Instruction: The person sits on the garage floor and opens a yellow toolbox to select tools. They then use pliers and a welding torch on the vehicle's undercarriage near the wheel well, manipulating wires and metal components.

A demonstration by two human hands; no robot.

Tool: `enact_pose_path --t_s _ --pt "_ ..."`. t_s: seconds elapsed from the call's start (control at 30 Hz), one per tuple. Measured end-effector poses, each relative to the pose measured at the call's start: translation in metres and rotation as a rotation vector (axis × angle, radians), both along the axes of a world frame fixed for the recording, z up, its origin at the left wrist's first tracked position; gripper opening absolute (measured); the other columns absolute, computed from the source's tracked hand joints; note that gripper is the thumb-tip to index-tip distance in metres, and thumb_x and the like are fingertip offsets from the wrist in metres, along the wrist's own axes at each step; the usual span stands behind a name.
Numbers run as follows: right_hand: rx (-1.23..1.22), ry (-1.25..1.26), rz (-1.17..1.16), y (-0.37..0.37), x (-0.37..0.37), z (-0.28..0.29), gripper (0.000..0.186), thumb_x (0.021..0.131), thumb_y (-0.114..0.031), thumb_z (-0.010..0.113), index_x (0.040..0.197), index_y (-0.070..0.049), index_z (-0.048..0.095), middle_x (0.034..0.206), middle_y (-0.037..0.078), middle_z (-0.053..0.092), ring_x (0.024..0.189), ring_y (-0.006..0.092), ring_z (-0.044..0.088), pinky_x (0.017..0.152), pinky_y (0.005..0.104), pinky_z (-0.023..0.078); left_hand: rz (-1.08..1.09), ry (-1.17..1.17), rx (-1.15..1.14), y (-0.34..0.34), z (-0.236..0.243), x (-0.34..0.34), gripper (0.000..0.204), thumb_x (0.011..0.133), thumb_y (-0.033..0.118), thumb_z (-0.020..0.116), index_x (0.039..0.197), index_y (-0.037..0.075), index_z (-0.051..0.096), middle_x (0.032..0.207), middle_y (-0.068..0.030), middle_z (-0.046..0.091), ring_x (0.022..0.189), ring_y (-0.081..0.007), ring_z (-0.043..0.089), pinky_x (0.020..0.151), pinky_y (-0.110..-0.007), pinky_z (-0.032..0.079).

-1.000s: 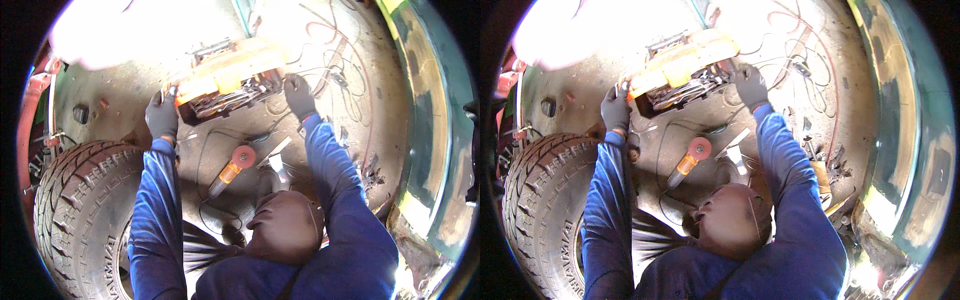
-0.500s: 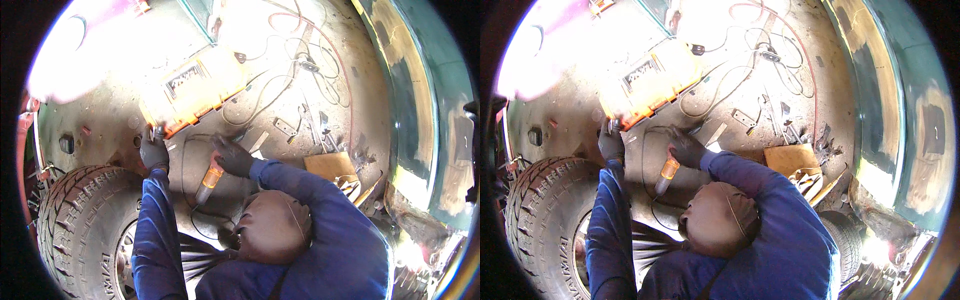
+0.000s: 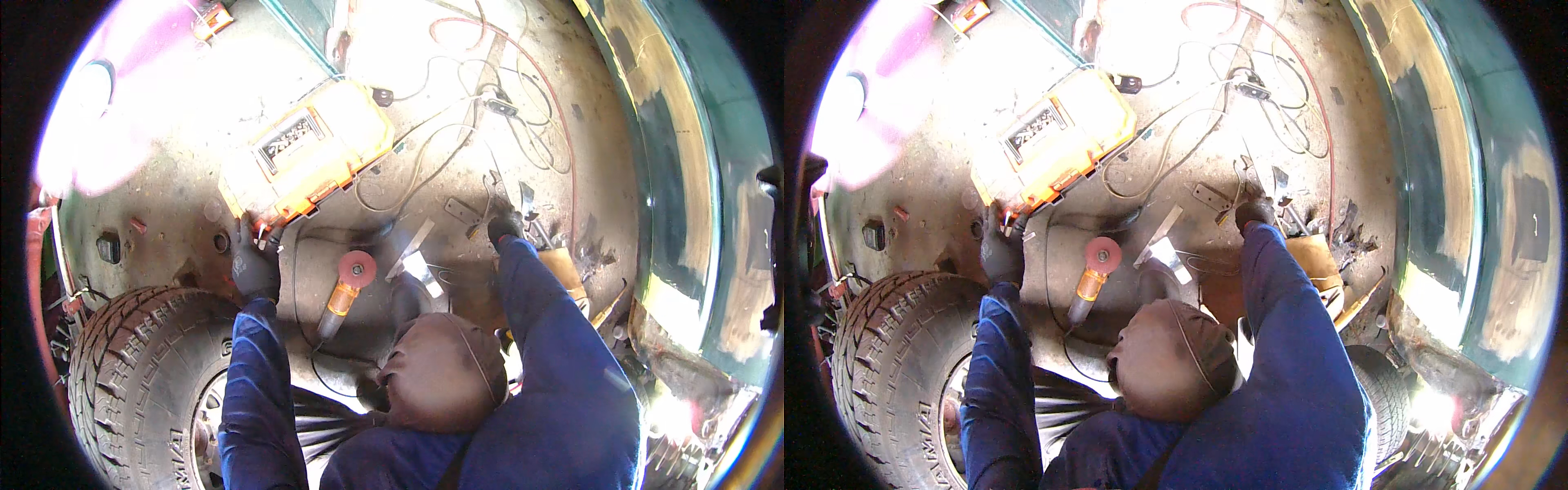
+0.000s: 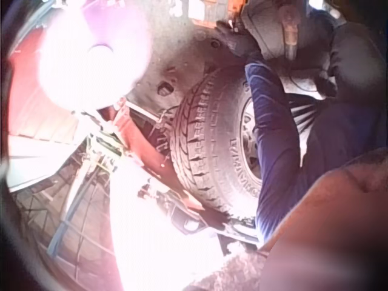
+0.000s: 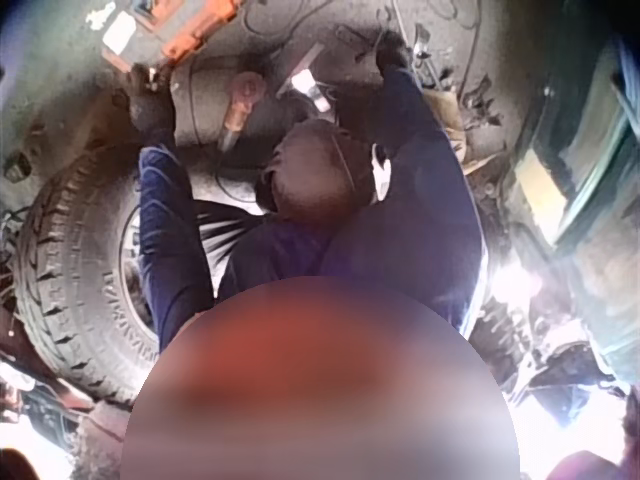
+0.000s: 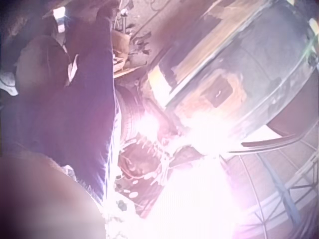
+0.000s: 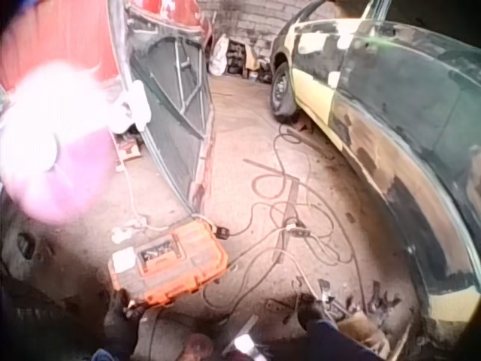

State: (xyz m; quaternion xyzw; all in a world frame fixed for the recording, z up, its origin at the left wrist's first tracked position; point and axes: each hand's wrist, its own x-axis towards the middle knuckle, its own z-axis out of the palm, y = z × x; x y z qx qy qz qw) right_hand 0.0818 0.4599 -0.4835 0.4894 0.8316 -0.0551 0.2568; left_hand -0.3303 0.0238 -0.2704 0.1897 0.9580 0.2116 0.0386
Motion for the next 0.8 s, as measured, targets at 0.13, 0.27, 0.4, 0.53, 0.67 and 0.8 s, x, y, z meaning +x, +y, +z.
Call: enact_pose_path --t_s 0.13,0.27,0.4,0.53,0.67,0.8 --pt "-0.030 -0.068 -0.201 0.009 0.007 -0.006 0.060 0.106 -0.047 0.054 0.150 -0.008 0.066 0.149 0.031 0.065 0.134 0.0460 0.066 0.114 0.0534 0.054 -0.017 -0.100 -0.082 -0.002 0.000 -0.001 0.084 0.100 0.051 0.077 0.166 0.006 0.049 0.158 -0.0227 0.061 0.131 -0.0428 0.069 0.105 -0.051 0.058" --pt "0.067 0.180 -0.589 0.000 0.014 -0.011 0.077 0.106 -0.064 0.050 0.149 -0.001 0.065 0.151 0.030 0.064 0.139 0.0440 0.065 0.115 0.0512 0.053 -0.109 -0.080 -0.202 -0.007 0.006 -0.015 0.081 0.102 0.054 0.072 0.164 0.006 0.053 0.150 -0.0234 0.067 0.129 -0.0422 0.071 0.103 -0.051 0.058" --pt "-0.029 0.133 -0.347 0.004 0.036 -0.025 0.069 0.105 -0.056 0.055 0.141 0.001 0.068 0.142 0.030 0.070 0.135 0.0437 0.067 0.112 0.0511 0.054 -0.169 -0.101 -0.279 -0.010 0.010 -0.028 0.079 0.102 0.055 0.071 0.163 0.007 0.055 0.151 -0.0231 0.067 0.127 -0.0411 0.072 0.103 -0.051 0.058" --pt "-0.024 -0.287 0.411 0.012 0.033 -0.014 0.043 0.101 -0.036 0.068 0.127 -0.004 0.079 0.126 0.023 0.080 0.120 0.0431 0.076 0.101 0.0526 0.061 -0.200 -0.156 -0.368 -0.014 0.008 -0.039 0.074 0.103 0.054 0.069 0.162 0.011 0.057 0.149 -0.0214 0.069 0.122 -0.0409 0.074 0.099 -0.051 0.060" --pt "-0.005 -0.128 0.051 0.002 0.000 0.063 0.033 0.102 -0.025 0.063 0.117 -0.005 0.084 0.116 0.021 0.083 0.110 0.0417 0.080 0.090 0.0530 0.063 -0.372 0.011 -0.417 -0.029 0.000 -0.055 0.067 0.105 0.053 0.063 0.162 0.017 0.057 0.141 -0.0194 0.073 0.114 -0.0415 0.077 0.092 -0.054 0.061" --pt "0.100 0.558 -0.529 -0.040 -0.019 0.180 0.042 0.097 -0.030 0.065 0.125 -0.002 0.077 0.113 0.030 0.080 0.110 0.0513 0.076 0.096 0.0567 0.060 -0.485 0.012 -0.503 -0.049 -0.020 -0.079 0.058 0.108 0.050 0.058 0.161 0.026 0.057 0.116 -0.0202 0.080 0.099 -0.0418 0.078 0.082 -0.058 0.060"
